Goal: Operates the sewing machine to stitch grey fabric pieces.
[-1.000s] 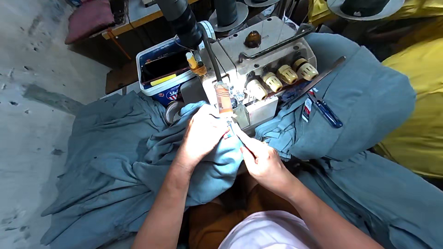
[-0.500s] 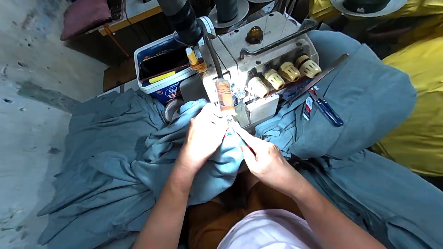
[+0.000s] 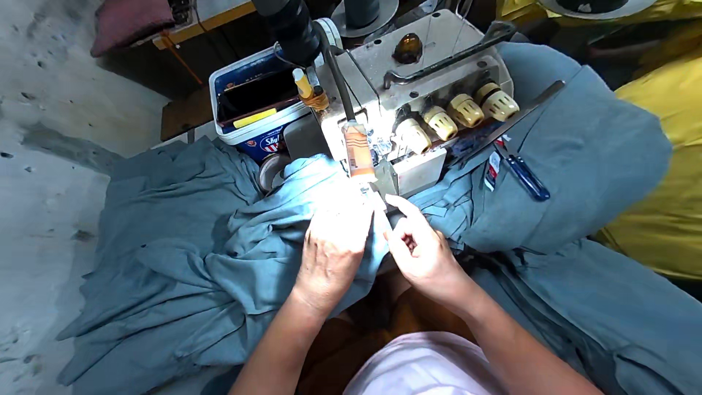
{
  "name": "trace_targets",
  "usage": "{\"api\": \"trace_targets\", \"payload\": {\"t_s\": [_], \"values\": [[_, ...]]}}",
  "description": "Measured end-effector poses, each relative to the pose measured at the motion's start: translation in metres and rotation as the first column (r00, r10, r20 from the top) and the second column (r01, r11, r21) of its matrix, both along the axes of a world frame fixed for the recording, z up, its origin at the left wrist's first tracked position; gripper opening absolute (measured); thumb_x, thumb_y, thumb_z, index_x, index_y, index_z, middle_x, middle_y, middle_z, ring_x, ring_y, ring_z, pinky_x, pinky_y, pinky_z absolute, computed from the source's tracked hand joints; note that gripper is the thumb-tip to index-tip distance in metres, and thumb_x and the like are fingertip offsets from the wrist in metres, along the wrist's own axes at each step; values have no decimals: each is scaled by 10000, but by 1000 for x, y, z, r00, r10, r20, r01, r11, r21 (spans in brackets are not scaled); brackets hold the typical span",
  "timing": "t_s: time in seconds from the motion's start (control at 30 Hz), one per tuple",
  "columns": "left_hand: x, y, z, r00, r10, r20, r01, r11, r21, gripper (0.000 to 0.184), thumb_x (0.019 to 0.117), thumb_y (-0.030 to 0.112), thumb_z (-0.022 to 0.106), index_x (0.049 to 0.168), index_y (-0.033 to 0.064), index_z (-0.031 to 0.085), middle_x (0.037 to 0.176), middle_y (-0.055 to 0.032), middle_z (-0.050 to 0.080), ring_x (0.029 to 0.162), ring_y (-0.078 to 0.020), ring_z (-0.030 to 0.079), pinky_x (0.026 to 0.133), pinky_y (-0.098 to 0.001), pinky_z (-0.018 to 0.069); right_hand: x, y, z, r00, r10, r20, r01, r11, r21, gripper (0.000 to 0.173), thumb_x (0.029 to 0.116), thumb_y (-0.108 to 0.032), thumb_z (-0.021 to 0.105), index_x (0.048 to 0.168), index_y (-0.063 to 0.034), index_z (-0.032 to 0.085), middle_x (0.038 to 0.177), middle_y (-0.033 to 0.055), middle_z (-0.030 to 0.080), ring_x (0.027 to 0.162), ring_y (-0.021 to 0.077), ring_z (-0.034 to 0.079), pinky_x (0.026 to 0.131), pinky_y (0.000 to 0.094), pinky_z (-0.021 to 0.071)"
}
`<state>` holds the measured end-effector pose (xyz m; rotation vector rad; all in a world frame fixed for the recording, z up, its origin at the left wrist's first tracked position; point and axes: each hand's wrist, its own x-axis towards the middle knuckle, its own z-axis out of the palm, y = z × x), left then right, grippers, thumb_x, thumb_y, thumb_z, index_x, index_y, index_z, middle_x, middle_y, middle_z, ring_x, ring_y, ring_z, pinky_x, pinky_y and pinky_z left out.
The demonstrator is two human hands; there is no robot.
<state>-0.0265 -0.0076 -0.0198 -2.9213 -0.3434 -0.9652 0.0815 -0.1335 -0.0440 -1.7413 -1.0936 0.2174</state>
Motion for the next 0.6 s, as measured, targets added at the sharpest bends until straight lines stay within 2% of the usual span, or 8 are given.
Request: {"api": "trace_targets", "payload": {"t_s": [0.23, 0.5, 0.6], "values": [[2, 0, -1, 1000, 28, 1, -28, 1000, 3, 213, 964, 49, 589, 1043, 33, 787, 1079, -138, 761, 988, -289, 731, 833, -403, 568, -3, 1, -4, 1000, -21, -10, 22, 999, 29, 440, 953, -82, 548, 1365, 73, 560, 683, -18, 551, 587, -5, 462, 582, 121, 407], [3, 3, 0, 1000, 14, 6, -14, 1000, -28, 210, 963, 40, 591, 1044, 37, 785, 1113, -138, 754, 1051, -282, 719, 888, -388, 558, -4, 3, -8, 999, -32, -32, 34, 996, 78, 427, 947, -76, 554, 1343, 80, 564, 699, -26, 538, 596, -33, 456, 588, 92, 399], [3, -1, 6, 1000, 30, 9, -30, 998, -54, 215, 930, 30, 620, 1069, 17, 783, 1037, -157, 761, 969, -301, 731, 839, -407, 559, -5, 1, -6, 998, -31, -47, 36, 995, 95, 430, 941, -72, 559, 1343, 83, 557, 708, -28, 536, 602, -44, 453, 594, 78, 395]]}}
